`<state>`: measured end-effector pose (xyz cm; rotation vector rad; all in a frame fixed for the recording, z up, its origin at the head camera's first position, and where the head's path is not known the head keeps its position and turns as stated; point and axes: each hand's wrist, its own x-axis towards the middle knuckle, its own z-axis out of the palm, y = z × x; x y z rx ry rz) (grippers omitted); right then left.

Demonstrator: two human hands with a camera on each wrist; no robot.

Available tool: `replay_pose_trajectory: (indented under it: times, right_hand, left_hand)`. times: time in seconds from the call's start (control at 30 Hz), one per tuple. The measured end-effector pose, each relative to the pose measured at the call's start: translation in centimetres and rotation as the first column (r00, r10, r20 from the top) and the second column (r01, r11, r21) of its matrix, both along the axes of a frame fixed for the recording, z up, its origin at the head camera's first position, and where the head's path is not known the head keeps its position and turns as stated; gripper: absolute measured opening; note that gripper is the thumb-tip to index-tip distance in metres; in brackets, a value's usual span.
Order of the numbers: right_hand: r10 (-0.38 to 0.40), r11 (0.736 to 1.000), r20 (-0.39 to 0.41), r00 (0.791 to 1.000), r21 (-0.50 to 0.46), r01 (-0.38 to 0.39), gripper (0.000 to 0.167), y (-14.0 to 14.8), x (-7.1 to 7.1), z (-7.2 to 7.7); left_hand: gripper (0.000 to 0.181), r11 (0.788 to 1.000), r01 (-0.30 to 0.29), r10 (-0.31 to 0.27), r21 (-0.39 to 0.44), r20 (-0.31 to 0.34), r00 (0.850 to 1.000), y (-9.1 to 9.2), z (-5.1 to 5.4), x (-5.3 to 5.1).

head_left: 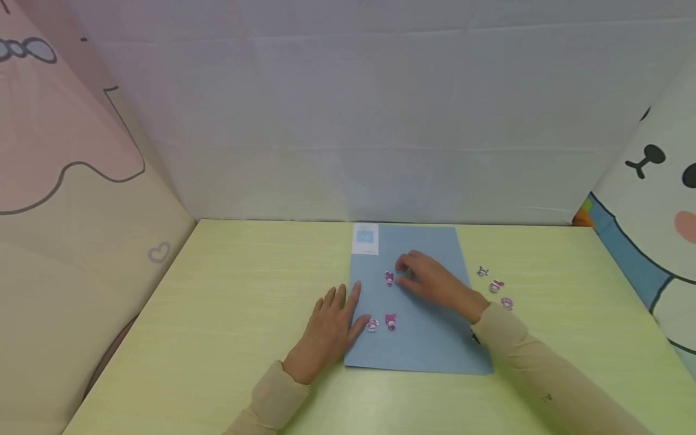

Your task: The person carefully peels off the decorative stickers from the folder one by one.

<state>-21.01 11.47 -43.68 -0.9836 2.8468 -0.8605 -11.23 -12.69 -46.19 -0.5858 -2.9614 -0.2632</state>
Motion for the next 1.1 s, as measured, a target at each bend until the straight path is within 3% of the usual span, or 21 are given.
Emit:
replay_pose_trajectory:
  times: [0.4,1.1]
  right_hand:
    - [0.014,1.000,-0.008,1.000,0.017,-0.013,0.025,-1.1,0.1,-0.2]
    - [0.007,1.000,-0.090,0.996,-0.001,-0.007,0.013,-2.0,0.1,-0.4]
  left_hand:
    - [0.065,1.000,0.005,-0.005,-0.014,-0.027,1.000,0.0,0.1,0.2]
    - [0.064,1.000,0.019,-0.019,-0.003,-0.071,0.997,-0.1,-0.3,0.1]
